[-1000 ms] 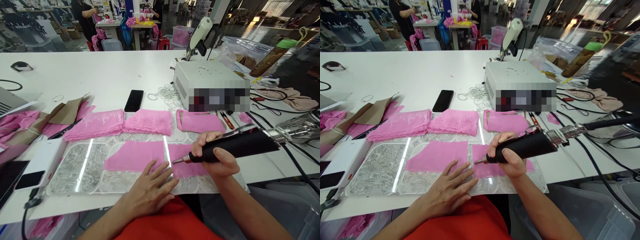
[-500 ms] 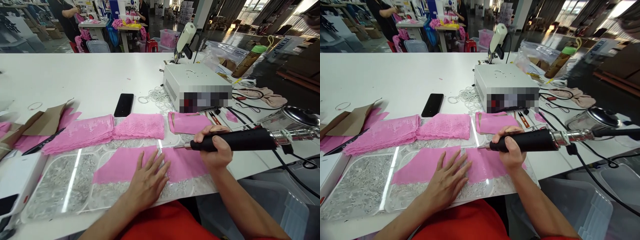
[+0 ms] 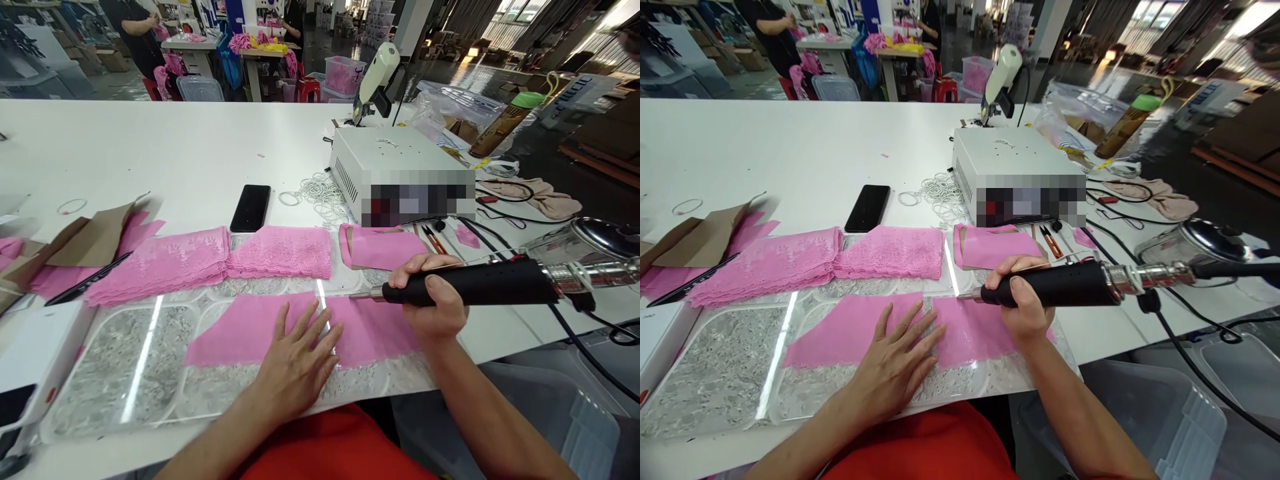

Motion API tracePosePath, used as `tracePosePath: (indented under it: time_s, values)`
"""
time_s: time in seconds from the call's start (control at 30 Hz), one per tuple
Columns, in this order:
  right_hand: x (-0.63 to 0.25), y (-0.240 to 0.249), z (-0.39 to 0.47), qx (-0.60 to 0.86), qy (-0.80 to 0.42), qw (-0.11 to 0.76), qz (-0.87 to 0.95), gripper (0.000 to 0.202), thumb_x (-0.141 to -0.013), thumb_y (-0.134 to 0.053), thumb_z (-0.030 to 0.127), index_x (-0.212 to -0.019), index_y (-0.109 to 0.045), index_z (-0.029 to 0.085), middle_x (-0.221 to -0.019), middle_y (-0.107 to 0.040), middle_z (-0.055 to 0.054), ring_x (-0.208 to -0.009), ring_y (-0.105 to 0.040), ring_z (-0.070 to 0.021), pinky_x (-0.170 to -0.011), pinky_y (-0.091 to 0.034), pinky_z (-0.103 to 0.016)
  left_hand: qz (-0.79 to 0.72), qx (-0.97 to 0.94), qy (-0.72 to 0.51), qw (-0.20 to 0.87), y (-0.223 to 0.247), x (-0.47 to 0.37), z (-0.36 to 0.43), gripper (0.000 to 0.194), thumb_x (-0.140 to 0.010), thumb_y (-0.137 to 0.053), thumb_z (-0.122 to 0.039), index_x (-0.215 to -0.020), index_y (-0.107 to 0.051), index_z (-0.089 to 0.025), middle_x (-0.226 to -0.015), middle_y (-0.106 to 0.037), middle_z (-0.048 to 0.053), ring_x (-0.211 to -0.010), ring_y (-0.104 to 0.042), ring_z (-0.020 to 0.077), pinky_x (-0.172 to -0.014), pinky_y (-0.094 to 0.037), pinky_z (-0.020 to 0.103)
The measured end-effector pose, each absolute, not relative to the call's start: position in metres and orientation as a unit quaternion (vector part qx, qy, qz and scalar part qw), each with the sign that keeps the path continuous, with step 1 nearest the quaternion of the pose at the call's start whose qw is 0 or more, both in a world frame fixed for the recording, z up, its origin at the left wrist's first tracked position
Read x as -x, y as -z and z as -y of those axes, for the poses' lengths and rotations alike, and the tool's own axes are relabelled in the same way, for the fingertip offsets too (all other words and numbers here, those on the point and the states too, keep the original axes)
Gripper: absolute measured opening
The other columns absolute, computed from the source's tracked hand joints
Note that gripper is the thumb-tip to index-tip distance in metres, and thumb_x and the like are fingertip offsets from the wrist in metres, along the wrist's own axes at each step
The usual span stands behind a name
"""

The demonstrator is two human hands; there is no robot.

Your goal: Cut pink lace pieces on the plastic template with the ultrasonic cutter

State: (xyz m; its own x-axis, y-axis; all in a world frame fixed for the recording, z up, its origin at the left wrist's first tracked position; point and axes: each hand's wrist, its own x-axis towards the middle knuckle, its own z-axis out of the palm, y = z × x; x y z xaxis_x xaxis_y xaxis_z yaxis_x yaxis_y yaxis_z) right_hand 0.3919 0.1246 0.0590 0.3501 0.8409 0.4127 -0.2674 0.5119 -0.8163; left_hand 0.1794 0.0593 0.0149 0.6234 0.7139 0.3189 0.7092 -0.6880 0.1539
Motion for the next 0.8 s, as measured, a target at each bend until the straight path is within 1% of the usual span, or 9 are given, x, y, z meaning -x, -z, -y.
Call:
tracePosePath:
  time_s: [0.13,0.3,0.47,0.8]
  values:
    - [-0.396,-0.06,-0.127,0.324,-0.368,0.758,0.43,0.011,-0.068,-0.061,0.025,-0.078,-0.057,0.021,-0.072,-0.056,0.003,-0.05,-0.055,-0.0112,-0.049,-0.049,-0.03,-0.385,-0.905,-0.18,-0.016,-0.016,-0.178,-0.06,0.04,-0.097,-0.044,-0.022,-0.136,-0.053,-0.023,-0.142,-0.053,0.004,-0.14,-0.035,0.0287,-0.118,-0.005,0.057]
    - [-0.42,-0.067,-0.127,0.337,-0.327,0.794,0.387,0.012,-0.066,-0.058,0.028,-0.075,-0.056,0.02,-0.07,-0.054,0.003,-0.049,-0.053,-0.0104,-0.048,-0.048,-0.029,-0.373,-0.908,-0.185,-0.038,-0.015,-0.176,-0.063,0.041,-0.096,-0.046,-0.023,-0.137,-0.052,-0.024,-0.144,-0.051,0.004,-0.142,-0.033,0.0275,-0.119,-0.001,0.053]
    - [-0.433,-0.064,-0.121,0.354,-0.317,0.796,0.375,0.011,-0.066,-0.057,0.027,-0.074,-0.055,0.02,-0.069,-0.053,0.003,-0.049,-0.053,-0.0099,-0.049,-0.047,-0.028,-0.377,-0.902,-0.209,-0.025,-0.014,-0.176,-0.064,0.039,-0.097,-0.044,-0.025,-0.134,-0.055,-0.025,-0.143,-0.052,0.002,-0.142,-0.033,0.0262,-0.12,-0.001,0.049]
    - [-0.423,-0.059,-0.121,0.338,-0.348,0.784,0.387,0.011,-0.068,-0.059,0.027,-0.076,-0.056,0.021,-0.072,-0.054,0.004,-0.05,-0.055,-0.0098,-0.051,-0.047,-0.028,-0.385,-0.896,-0.22,-0.007,-0.013,-0.179,-0.063,0.037,-0.098,-0.043,-0.026,-0.131,-0.058,-0.024,-0.141,-0.054,0.001,-0.14,-0.036,0.0264,-0.12,-0.001,0.049]
